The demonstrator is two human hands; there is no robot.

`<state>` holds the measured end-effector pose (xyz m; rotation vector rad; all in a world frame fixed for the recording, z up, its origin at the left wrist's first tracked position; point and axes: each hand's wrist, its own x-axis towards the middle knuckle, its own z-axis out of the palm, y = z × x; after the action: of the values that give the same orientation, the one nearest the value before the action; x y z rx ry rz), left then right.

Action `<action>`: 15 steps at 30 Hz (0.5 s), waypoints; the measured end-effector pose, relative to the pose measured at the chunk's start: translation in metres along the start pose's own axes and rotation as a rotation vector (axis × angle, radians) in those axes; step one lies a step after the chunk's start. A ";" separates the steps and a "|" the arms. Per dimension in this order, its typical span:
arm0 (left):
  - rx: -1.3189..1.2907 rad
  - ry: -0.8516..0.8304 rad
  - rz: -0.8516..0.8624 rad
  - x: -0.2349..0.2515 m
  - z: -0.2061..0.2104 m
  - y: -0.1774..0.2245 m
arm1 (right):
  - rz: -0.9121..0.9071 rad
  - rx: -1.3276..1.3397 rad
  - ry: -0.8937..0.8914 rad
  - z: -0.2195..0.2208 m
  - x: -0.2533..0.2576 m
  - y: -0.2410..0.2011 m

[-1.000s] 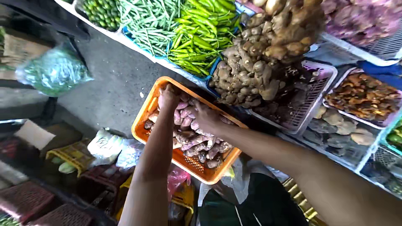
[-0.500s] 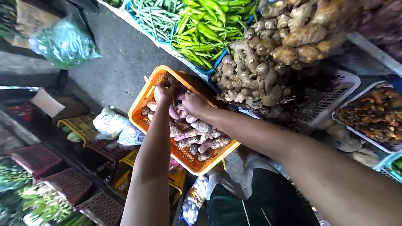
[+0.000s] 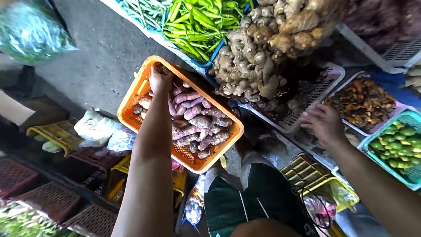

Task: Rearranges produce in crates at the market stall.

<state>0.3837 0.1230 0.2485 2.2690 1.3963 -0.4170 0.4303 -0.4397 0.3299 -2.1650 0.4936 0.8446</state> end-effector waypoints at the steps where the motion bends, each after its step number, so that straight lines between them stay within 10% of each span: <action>1: -0.014 0.005 0.010 0.001 -0.002 -0.003 | -0.084 -0.127 -0.021 0.010 -0.010 -0.008; 6: -0.046 -0.025 0.127 -0.054 -0.038 -0.017 | -0.440 -0.500 -0.549 0.146 -0.071 -0.041; 9: -0.163 -0.078 0.257 -0.137 -0.057 -0.028 | -0.755 -0.669 -0.553 0.240 -0.091 -0.040; 15: -0.333 -0.385 0.582 -0.259 -0.066 0.028 | -0.466 -0.543 -0.574 0.280 -0.109 -0.062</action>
<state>0.2954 -0.0516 0.4334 2.0517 0.5326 -0.3640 0.2724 -0.1789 0.2968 -2.2089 -0.5672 1.3577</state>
